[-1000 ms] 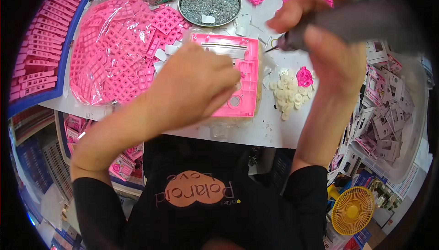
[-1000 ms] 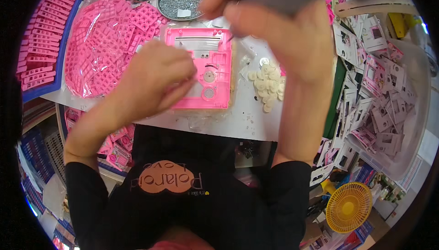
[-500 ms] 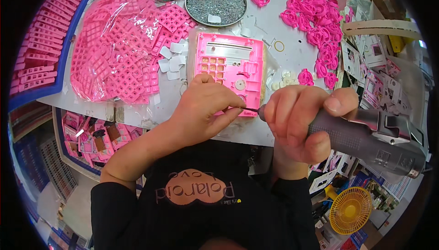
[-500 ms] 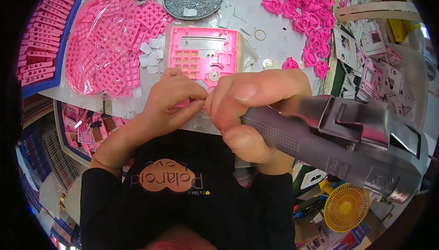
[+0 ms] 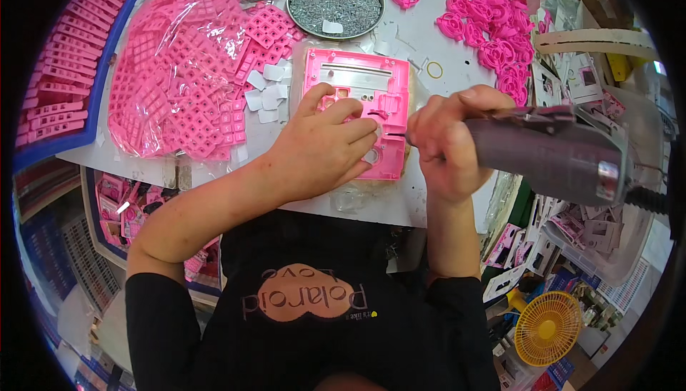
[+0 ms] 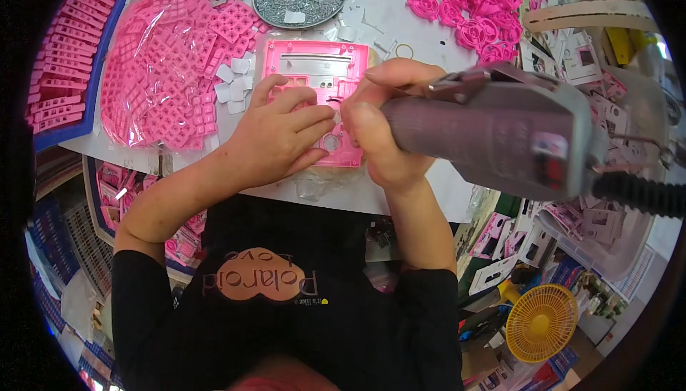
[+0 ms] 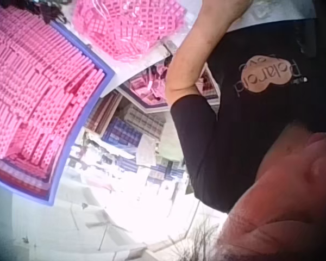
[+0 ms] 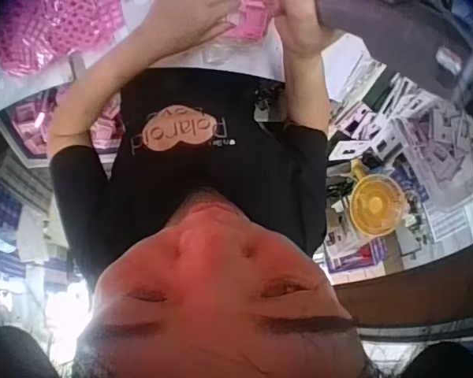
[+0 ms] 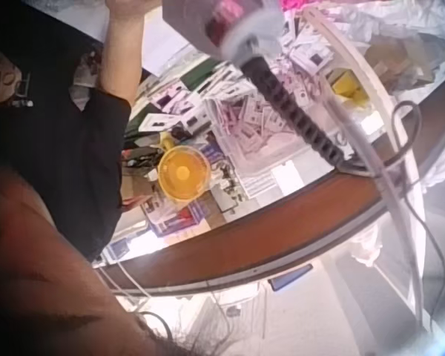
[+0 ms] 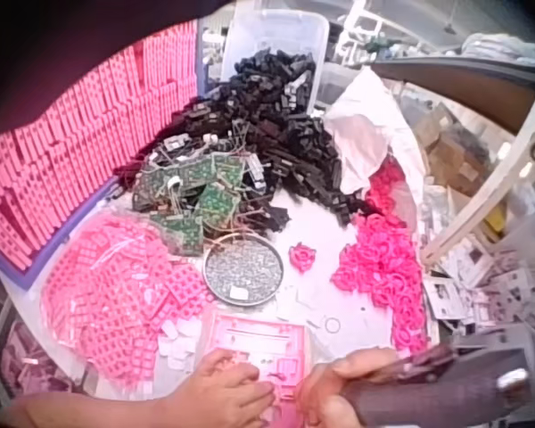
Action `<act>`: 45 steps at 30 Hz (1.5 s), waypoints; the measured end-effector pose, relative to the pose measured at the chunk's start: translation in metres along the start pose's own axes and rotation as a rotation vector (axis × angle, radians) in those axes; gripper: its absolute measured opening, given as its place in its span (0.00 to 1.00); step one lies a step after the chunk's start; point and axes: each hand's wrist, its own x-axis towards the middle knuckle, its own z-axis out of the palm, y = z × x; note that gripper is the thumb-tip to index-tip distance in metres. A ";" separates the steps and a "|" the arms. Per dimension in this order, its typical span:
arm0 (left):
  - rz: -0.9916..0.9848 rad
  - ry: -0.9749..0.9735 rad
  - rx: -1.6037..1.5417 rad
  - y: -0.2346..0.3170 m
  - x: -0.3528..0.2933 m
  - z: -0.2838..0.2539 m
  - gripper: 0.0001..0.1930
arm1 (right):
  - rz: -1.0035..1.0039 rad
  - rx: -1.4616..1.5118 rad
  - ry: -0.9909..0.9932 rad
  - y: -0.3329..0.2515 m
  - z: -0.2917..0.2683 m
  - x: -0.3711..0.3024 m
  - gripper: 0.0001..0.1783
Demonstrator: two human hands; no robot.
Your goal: Assemble a toy piggy bank by installing internal electronic and mechanical components and securing them with an electric screwdriver.
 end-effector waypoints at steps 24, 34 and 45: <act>-0.221 0.164 -0.101 -0.063 0.007 -0.039 0.13 | -0.029 0.161 -0.073 -0.007 -0.010 0.030 0.27; -0.458 0.175 0.024 -0.109 0.005 -0.084 0.08 | 0.069 -0.280 0.136 -0.038 -0.013 0.036 0.35; -0.891 0.162 -1.825 -0.029 -0.033 -0.075 0.15 | -0.281 -0.911 -0.301 -0.012 0.026 -0.001 0.23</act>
